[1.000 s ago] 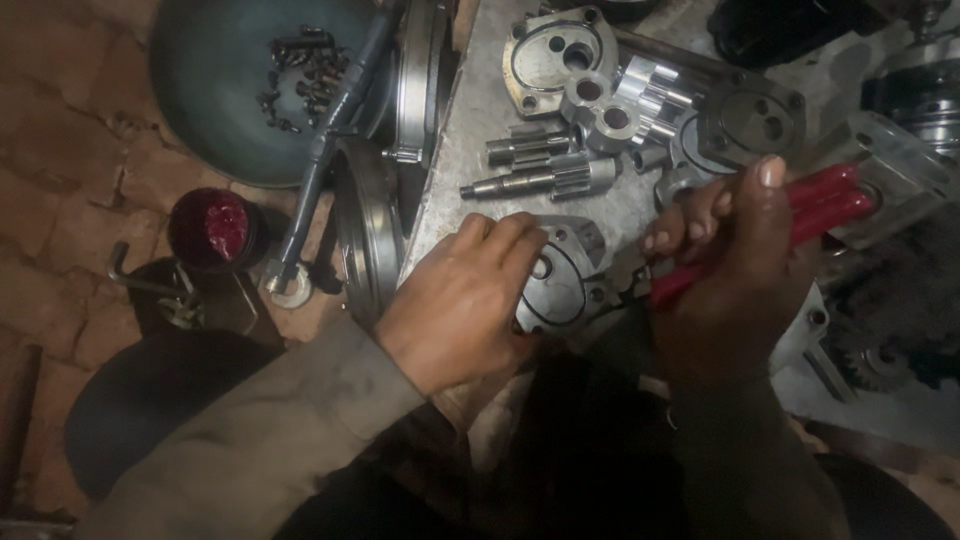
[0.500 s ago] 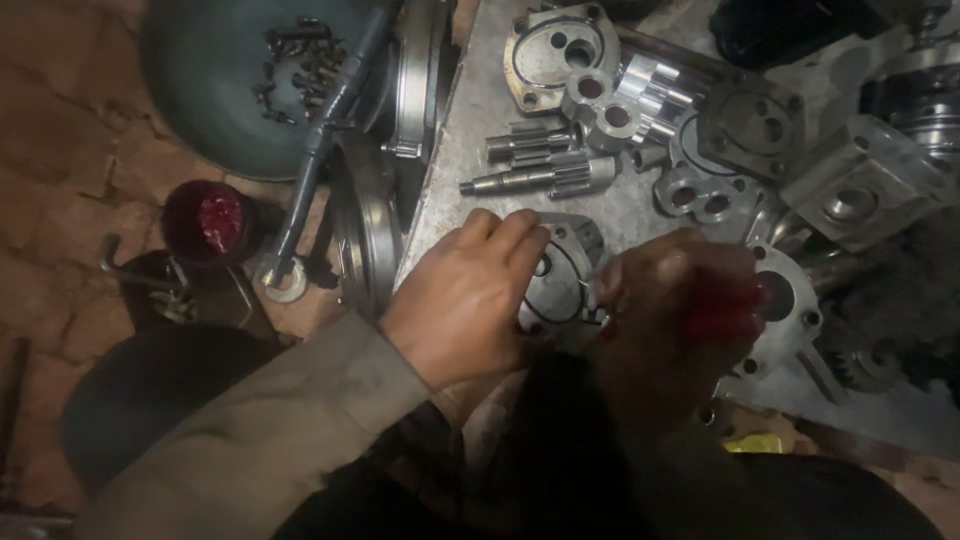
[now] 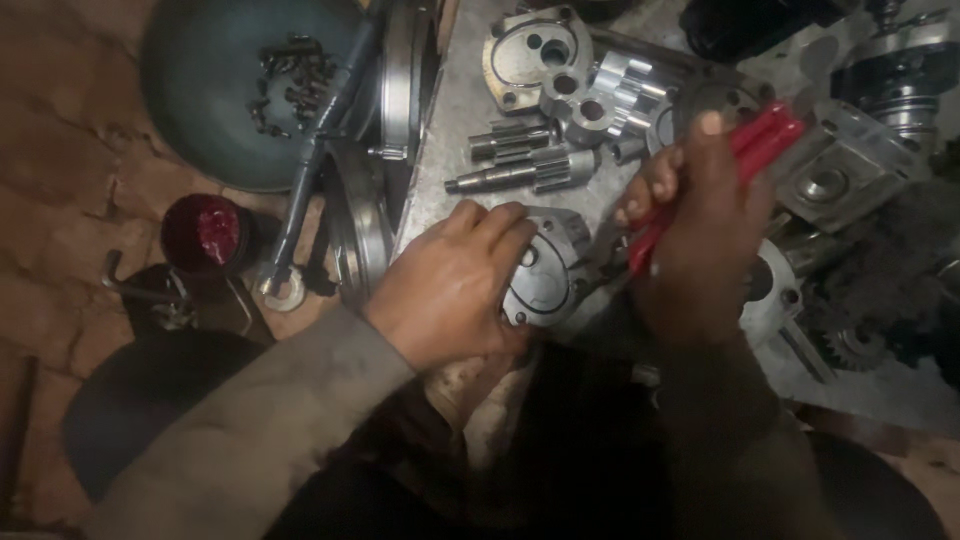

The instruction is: The person cleans and assembles small engine components on a metal workbench. They wipe a cylinder block, use pliers to remove a ring, clean a camshaft, and insert the camshaft into the cylinder block.

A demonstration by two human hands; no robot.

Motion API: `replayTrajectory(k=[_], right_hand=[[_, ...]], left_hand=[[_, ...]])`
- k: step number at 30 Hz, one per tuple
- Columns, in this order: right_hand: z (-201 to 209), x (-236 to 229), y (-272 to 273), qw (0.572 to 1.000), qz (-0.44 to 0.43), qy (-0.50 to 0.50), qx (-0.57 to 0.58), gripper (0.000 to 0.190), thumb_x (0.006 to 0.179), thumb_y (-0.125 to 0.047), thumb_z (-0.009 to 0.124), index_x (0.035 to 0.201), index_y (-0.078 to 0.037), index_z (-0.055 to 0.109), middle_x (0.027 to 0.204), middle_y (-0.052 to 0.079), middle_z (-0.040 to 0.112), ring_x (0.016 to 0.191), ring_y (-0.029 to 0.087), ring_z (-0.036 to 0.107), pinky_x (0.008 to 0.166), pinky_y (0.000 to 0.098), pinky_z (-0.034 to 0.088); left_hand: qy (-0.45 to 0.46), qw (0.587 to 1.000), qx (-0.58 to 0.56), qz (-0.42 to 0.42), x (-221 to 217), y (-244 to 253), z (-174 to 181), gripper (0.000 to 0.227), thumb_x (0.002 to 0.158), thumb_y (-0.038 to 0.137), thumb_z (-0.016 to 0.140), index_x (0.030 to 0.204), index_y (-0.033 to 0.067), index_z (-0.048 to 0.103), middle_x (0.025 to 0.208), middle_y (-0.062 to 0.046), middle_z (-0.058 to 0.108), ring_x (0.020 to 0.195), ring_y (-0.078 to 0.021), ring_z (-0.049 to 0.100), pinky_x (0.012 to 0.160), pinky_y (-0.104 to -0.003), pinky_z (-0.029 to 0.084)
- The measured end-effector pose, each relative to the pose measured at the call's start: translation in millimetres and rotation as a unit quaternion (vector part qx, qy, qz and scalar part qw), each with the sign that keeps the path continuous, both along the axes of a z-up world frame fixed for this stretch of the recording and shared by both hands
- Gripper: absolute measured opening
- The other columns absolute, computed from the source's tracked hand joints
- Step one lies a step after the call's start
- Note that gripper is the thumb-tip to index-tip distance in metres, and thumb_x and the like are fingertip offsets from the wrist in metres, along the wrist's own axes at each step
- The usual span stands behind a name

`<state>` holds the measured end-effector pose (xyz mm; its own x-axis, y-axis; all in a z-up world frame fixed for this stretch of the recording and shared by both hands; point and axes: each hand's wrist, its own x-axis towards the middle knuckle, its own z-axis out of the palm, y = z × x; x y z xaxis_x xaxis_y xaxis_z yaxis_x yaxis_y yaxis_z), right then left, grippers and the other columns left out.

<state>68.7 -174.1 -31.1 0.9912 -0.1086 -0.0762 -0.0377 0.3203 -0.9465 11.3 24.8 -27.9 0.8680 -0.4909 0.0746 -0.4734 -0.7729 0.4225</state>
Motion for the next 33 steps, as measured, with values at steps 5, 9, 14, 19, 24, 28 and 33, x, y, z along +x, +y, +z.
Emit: replayTrajectory(k=[5,9,14,19,24,28,33], right_hand=[[-0.1,-1.3,-3.4,1.0,0.006,0.005,0.015,0.028,0.111,-0.031,0.056,0.091,-0.012,0.048,0.071,-0.001,0.049,0.06,0.012,0.051,0.057,0.032,0.048],[-1.7,-1.8,-4.3,1.0,0.008,-0.009,0.006,0.03,0.112,-0.031,0.055,0.09,-0.012,0.047,0.071,-0.001,0.049,0.06,0.013,0.052,0.056,0.0326,0.048],[-1.7,-6.6,-0.8,1.0,-0.004,-0.02,0.009,0.028,0.112,-0.029,0.056,0.091,-0.012,0.047,0.072,0.0,0.049,0.059,0.013,0.051,0.056,0.0318,0.048],[-10.1,-14.2,4.2,0.998,-0.041,-0.042,0.005,0.03,0.11,-0.027,0.06,0.088,-0.012,0.046,0.07,0.0,0.047,0.056,0.014,0.049,0.053,0.0314,0.045],[-13.7,-7.9,-0.9,0.998,-0.049,-0.029,0.039,0.034,0.109,-0.028,0.059,0.083,-0.012,0.045,0.067,-0.002,0.045,0.054,0.012,0.046,0.05,0.031,0.044],[-9.8,-3.0,1.4,0.996,-0.051,-0.005,0.073,0.035,0.111,-0.029,0.059,0.087,-0.009,0.043,0.07,0.0,0.044,0.057,0.012,0.045,0.052,0.0306,0.042],[-13.8,-7.1,10.0,0.995,-0.073,-0.04,0.062,0.023,0.109,-0.025,0.059,0.104,-0.008,0.044,0.07,0.001,0.044,0.054,0.013,0.043,0.049,0.0313,0.04]], left_hand=[[0.007,1.0,0.0,-0.015,4.8,1.8,-1.0,0.096,0.058,0.042,0.089,0.132,-0.0085,0.057,0.137,-0.022,0.056,0.114,-0.0388,0.056,0.096,-0.042,0.051],[0.025,1.0,0.007,-0.008,4.1,0.6,-1.1,0.094,0.059,0.041,0.089,0.133,-0.0071,0.056,0.14,-0.02,0.056,0.115,-0.0374,0.056,0.096,-0.042,0.052],[0.025,1.0,0.006,-0.014,5.2,1.2,0.2,0.098,0.057,0.043,0.089,0.134,-0.0085,0.056,0.138,-0.021,0.056,0.115,-0.0387,0.055,0.094,-0.042,0.052],[0.032,0.999,0.015,-0.015,4.4,1.6,0.8,0.099,0.059,0.045,0.09,0.134,-0.0085,0.056,0.138,-0.022,0.056,0.115,-0.0387,0.055,0.094,-0.043,0.052],[0.001,1.0,0.018,-0.021,5.7,-1.0,1.1,0.098,0.058,0.047,0.089,0.133,-0.0058,0.058,0.139,-0.021,0.057,0.116,-0.0385,0.056,0.096,-0.043,0.052],[0.027,0.999,0.018,-0.014,6.3,-0.7,3.7,0.095,0.06,0.046,0.089,0.134,-0.0047,0.058,0.139,-0.021,0.057,0.115,-0.0378,0.056,0.095,-0.043,0.052],[0.001,1.0,0.017,-0.019,3.4,0.4,1.0,0.095,0.061,0.046,0.088,0.135,-0.005,0.058,0.139,-0.02,0.058,0.114,-0.0371,0.057,0.096,-0.042,0.051]])
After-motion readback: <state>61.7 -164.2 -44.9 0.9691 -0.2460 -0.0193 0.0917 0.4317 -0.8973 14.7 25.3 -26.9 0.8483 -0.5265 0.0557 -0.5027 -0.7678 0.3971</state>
